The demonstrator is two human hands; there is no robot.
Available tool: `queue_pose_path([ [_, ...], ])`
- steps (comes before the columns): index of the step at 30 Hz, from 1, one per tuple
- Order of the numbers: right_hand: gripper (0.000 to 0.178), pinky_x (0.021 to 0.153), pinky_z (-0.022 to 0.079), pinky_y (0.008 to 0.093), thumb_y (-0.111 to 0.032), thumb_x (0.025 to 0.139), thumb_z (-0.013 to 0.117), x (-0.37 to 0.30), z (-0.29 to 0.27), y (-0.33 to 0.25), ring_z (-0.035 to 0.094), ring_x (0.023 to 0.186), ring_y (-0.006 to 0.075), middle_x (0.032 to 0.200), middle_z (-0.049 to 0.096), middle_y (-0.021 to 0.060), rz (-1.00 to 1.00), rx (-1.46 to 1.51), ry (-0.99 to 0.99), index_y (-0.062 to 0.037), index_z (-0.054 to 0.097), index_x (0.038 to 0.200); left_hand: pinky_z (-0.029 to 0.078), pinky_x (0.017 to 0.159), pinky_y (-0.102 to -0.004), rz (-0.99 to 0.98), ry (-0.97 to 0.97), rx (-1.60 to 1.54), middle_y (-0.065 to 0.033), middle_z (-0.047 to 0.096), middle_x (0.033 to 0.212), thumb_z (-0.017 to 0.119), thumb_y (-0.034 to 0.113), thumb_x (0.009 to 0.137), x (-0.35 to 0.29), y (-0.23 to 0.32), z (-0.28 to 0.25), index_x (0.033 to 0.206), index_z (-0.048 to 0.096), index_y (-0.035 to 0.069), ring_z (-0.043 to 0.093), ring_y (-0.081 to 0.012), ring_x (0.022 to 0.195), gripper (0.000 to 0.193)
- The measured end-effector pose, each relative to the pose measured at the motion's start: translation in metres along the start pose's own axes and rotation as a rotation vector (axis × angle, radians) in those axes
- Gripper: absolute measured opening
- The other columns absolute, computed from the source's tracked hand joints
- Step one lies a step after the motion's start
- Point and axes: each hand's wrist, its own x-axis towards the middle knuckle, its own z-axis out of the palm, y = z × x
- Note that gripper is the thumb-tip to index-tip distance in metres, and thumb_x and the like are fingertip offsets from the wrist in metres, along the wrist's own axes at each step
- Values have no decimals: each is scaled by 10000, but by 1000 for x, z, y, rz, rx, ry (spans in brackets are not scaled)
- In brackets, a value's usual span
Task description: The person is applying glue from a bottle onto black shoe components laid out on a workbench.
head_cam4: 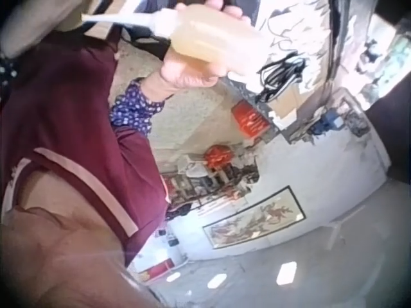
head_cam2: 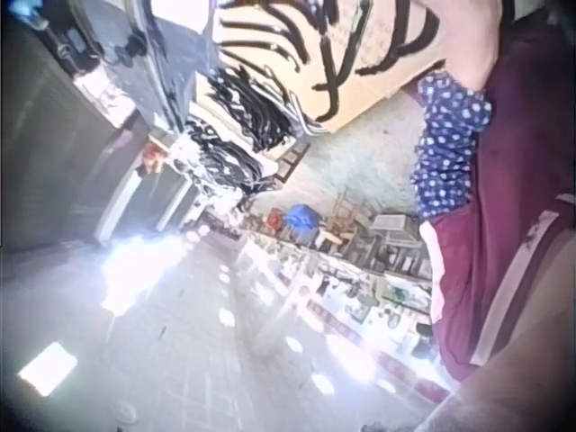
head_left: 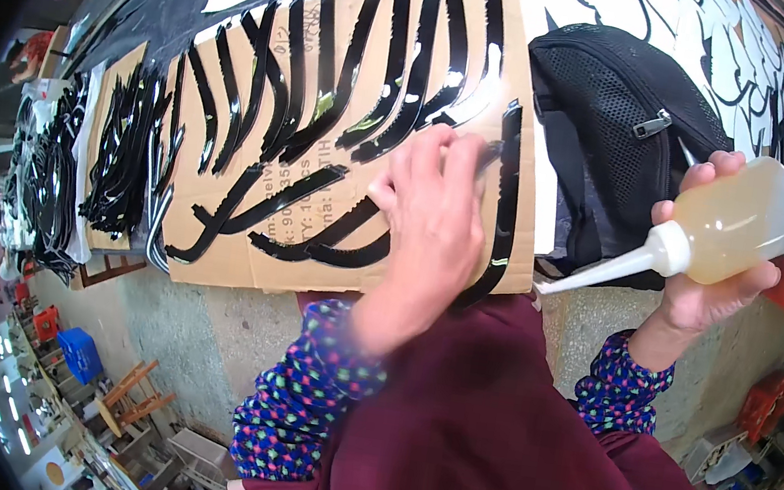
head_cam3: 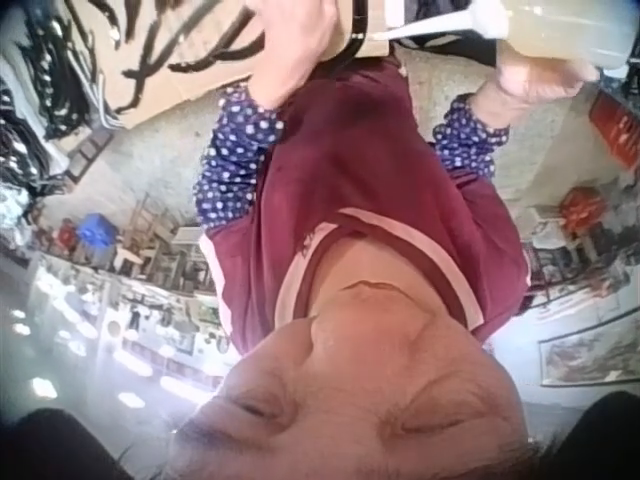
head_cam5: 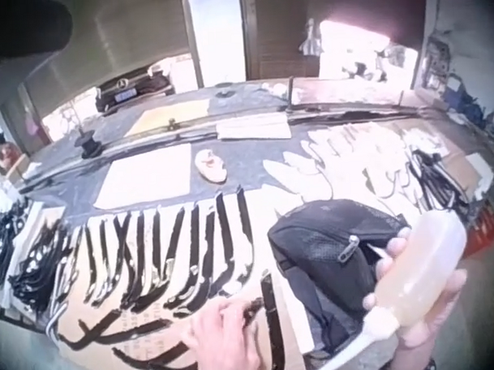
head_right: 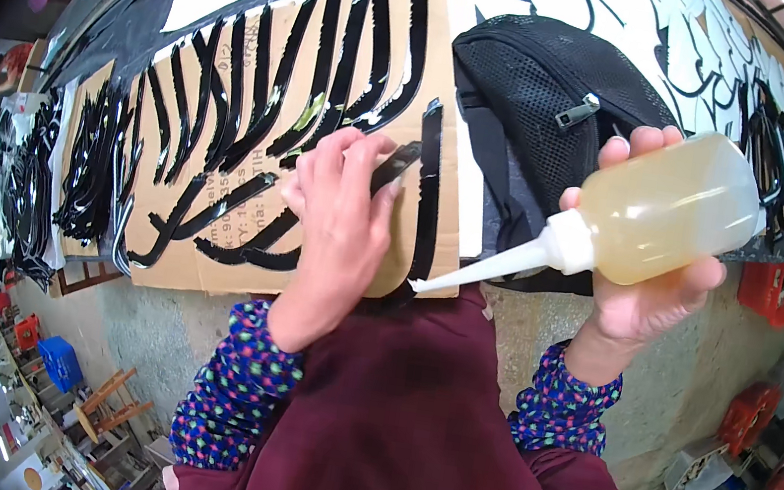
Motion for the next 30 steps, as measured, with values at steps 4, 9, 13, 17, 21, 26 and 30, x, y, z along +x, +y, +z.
queue_pose_path([
  [4,794,909,285,528,-157,628,745,1,-7,-1,280,1188,246,1254,294,87,-72,173,-114,-114,275,1267,258,715,-360,35,-206,68,-85,446,842,604,171,706,0,17,7,880,496,50,406,-217,832,238],
  [9,779,909,283,521,-162,627,746,-2,-4,0,282,1185,244,1242,301,81,-65,128,-18,-95,289,1254,265,714,-359,33,-171,91,-87,435,808,613,182,696,-3,19,24,855,491,45,409,-227,815,244],
  [13,818,900,312,539,-282,632,743,0,-14,4,296,1201,287,1275,333,107,-60,161,-62,-60,278,1267,271,703,-362,-6,-172,-8,-95,443,815,612,143,686,-9,17,25,860,483,41,416,-239,813,239],
  [17,819,912,305,538,-275,628,746,-1,-11,5,292,1205,289,1266,348,110,-60,195,-51,-60,280,1266,273,692,-359,-7,-197,-101,-94,445,825,609,97,680,-15,15,23,871,475,39,417,-244,813,240],
  [21,764,933,261,531,-160,642,735,-2,-9,6,260,1211,250,1263,299,85,-36,184,4,-99,296,1265,280,673,-350,-34,-228,-144,-92,457,802,595,53,687,-18,14,17,886,471,40,428,-241,783,235],
  [26,748,939,255,540,-156,641,734,-2,-10,8,259,1213,254,1266,301,90,-29,189,-3,-118,315,1259,380,604,-257,-330,-312,-475,-46,475,669,580,33,743,-22,9,5,944,480,24,463,-154,626,224],
  [30,747,938,260,533,-159,637,737,-3,-11,8,263,1210,255,1267,303,92,-30,181,5,-130,323,1258,344,607,-155,-604,-594,-1060,60,449,696,593,5,751,-20,-8,-21,974,533,14,416,-33,637,231],
])
